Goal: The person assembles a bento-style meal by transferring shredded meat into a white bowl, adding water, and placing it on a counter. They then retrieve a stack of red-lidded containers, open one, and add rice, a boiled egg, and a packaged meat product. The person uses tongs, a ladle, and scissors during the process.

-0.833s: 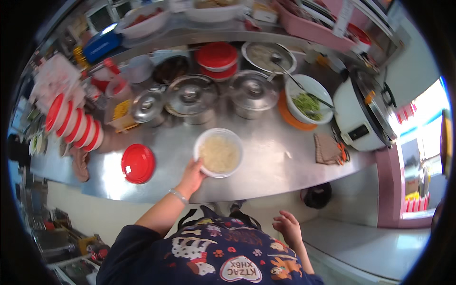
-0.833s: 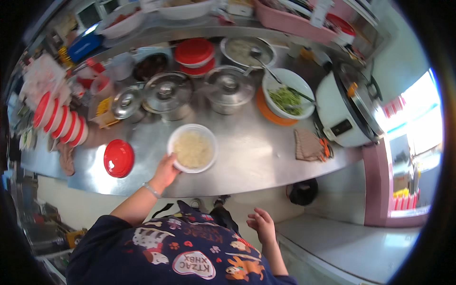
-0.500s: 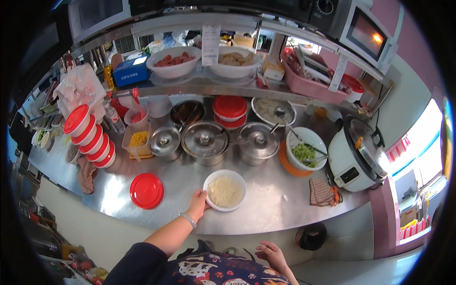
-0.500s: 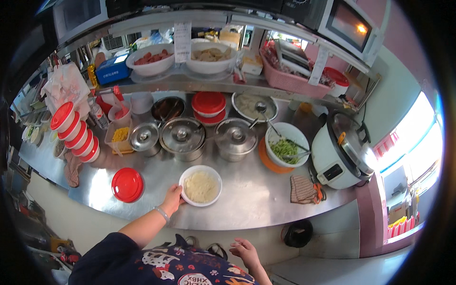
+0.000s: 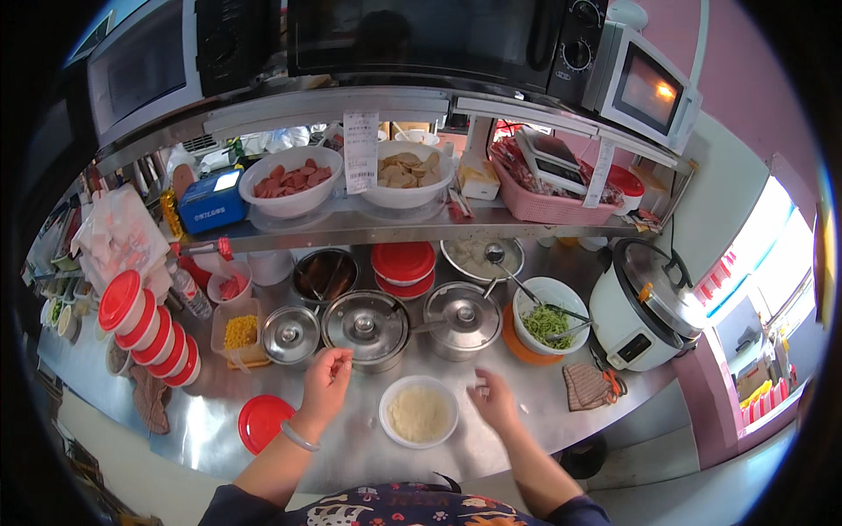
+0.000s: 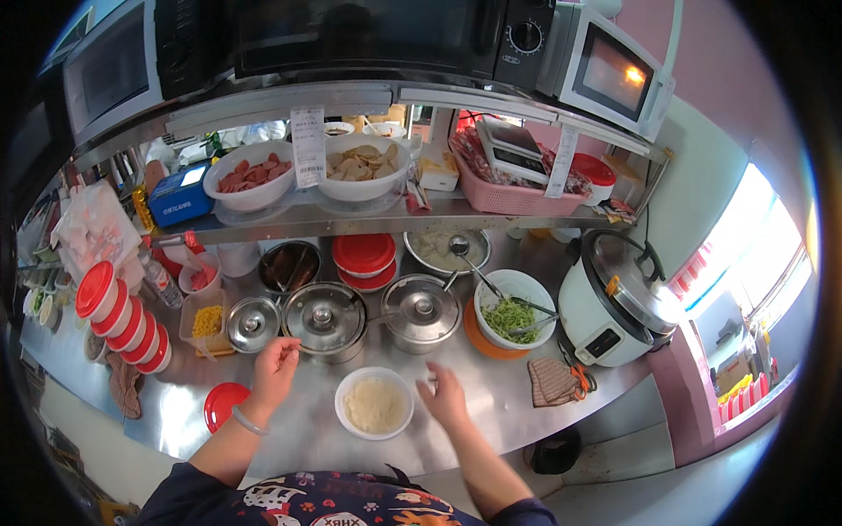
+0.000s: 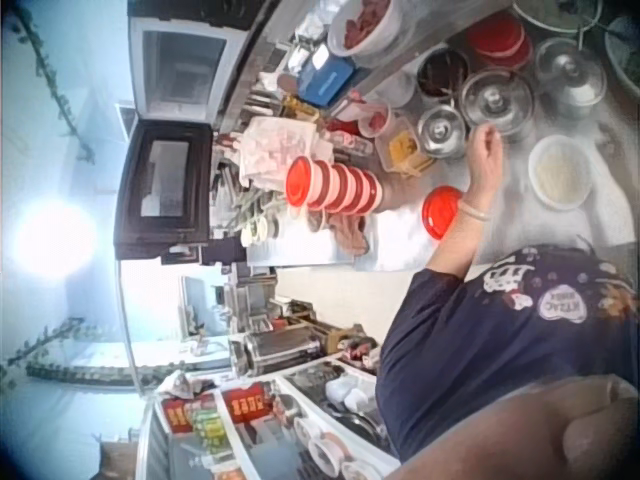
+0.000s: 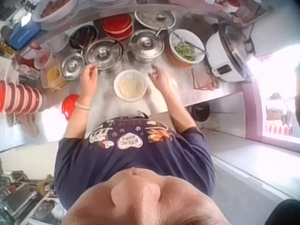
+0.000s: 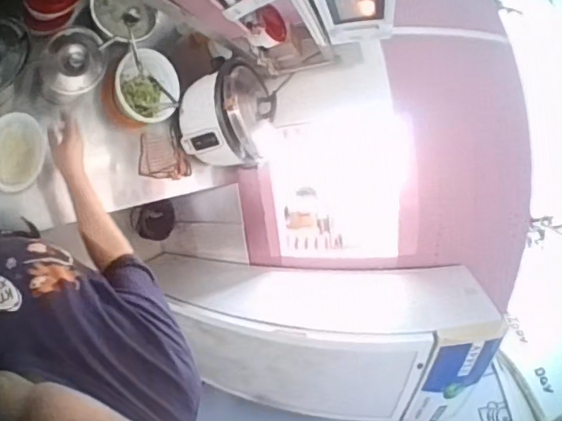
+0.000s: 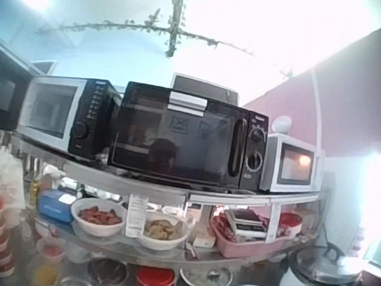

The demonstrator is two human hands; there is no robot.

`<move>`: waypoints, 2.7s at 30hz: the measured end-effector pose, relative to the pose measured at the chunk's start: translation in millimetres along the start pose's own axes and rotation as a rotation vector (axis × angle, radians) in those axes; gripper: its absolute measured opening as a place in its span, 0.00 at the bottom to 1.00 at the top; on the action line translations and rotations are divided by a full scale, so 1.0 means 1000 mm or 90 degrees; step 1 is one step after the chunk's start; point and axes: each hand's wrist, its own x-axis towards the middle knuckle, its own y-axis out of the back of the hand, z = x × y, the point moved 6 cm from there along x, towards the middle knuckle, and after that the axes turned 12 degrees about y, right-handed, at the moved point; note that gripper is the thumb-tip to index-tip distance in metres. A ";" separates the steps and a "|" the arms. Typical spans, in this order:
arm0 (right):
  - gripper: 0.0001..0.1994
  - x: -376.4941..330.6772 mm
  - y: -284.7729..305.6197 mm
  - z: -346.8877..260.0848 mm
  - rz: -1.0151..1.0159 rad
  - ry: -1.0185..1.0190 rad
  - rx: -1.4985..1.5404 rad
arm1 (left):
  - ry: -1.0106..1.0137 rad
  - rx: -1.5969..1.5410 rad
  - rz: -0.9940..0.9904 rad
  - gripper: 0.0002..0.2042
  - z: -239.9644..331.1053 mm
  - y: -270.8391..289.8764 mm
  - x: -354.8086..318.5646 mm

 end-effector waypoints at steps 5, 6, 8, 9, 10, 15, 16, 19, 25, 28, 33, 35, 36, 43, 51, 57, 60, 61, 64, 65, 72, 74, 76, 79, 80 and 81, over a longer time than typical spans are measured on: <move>0.16 0.214 0.063 -0.107 0.049 0.322 0.088 | 0.016 -0.016 -0.079 0.09 0.009 -0.028 0.039; 0.16 0.256 0.062 -0.123 -0.001 0.336 0.027 | 0.028 -0.030 -0.096 0.09 0.003 -0.035 0.041; 0.18 0.332 0.046 -0.154 -0.072 0.452 -0.059 | 0.038 -0.035 -0.108 0.09 -0.010 -0.044 0.044; 0.19 0.363 0.029 -0.166 -0.098 0.516 -0.108 | 0.055 -0.037 -0.114 0.09 -0.018 -0.045 0.043; 0.20 0.394 0.010 -0.170 -0.155 0.528 -0.167 | 0.072 -0.039 -0.119 0.09 -0.026 -0.045 0.040; 0.23 0.473 -0.068 -0.152 -0.330 0.532 -0.283 | 0.155 -0.036 -0.037 0.08 -0.061 -0.011 0.017; 0.24 0.480 -0.076 -0.146 -0.347 0.502 -0.318 | 0.170 -0.056 -0.011 0.08 -0.067 -0.001 0.011; 0.23 0.488 -0.080 -0.141 -0.354 0.490 -0.364 | 0.210 -0.074 0.030 0.08 -0.078 0.026 -0.013; 0.20 0.489 -0.062 -0.134 -0.318 0.444 -0.335 | 0.274 -0.133 0.069 0.08 -0.087 0.037 -0.040; 0.17 0.488 -0.066 -0.130 -0.255 0.432 -0.322 | 0.268 -0.140 0.053 0.08 -0.079 0.027 -0.035; 0.17 0.491 -0.067 -0.125 -0.233 0.364 -0.297 | 0.235 -0.096 0.013 0.08 -0.060 0.018 -0.023; 0.19 0.493 -0.065 -0.123 -0.270 0.321 -0.314 | 0.224 -0.087 0.019 0.08 -0.057 0.019 -0.022; 0.21 0.493 -0.065 -0.123 -0.287 0.315 -0.320 | 0.226 -0.084 0.025 0.08 -0.058 0.020 -0.023; 0.28 0.503 -0.060 -0.116 -0.303 0.261 -0.247 | 0.236 -0.080 0.054 0.08 -0.076 0.026 -0.036; 0.30 0.506 -0.056 -0.111 -0.233 0.285 -0.108 | 0.247 -0.080 0.054 0.07 -0.080 0.027 -0.035; 0.27 0.493 -0.007 -0.106 0.034 0.215 -0.006 | 0.224 -0.078 0.021 0.08 -0.069 0.020 -0.030; 0.26 0.465 0.018 -0.103 0.115 0.074 0.188 | 0.213 -0.077 -0.002 0.07 -0.053 0.013 -0.023; 0.25 0.443 0.020 -0.109 0.067 0.125 0.357 | 0.212 -0.088 -0.012 0.07 -0.046 0.010 -0.018; 0.23 0.333 0.001 -0.117 -0.098 0.158 0.599 | 0.247 -0.175 -0.088 0.11 -0.025 -0.011 -0.003; 0.22 0.289 -0.013 -0.115 -0.165 0.130 0.576 | 0.234 -0.237 -0.137 0.14 -0.015 -0.021 0.002; 0.20 0.088 -0.081 -0.082 -0.177 -0.151 0.687 | 0.390 -0.460 -0.327 0.16 -0.006 -0.077 -0.007; 0.20 0.067 -0.084 -0.071 -0.138 -0.158 0.701 | 0.456 -0.432 -0.307 0.14 -0.021 -0.082 -0.017; 0.19 0.048 -0.088 -0.058 -0.097 -0.204 0.726 | 0.462 -0.471 -0.323 0.13 -0.029 -0.088 -0.027; 0.18 0.032 -0.093 -0.044 -0.023 -0.219 0.811 | 0.476 -0.447 -0.308 0.12 -0.048 -0.091 -0.037; 0.19 0.029 -0.093 -0.038 0.010 -0.216 0.810 | 0.472 -0.403 -0.304 0.12 -0.055 -0.090 -0.037; 0.19 0.027 -0.092 -0.029 0.041 -0.225 0.763 | 0.471 -0.358 -0.295 0.12 -0.063 -0.090 -0.037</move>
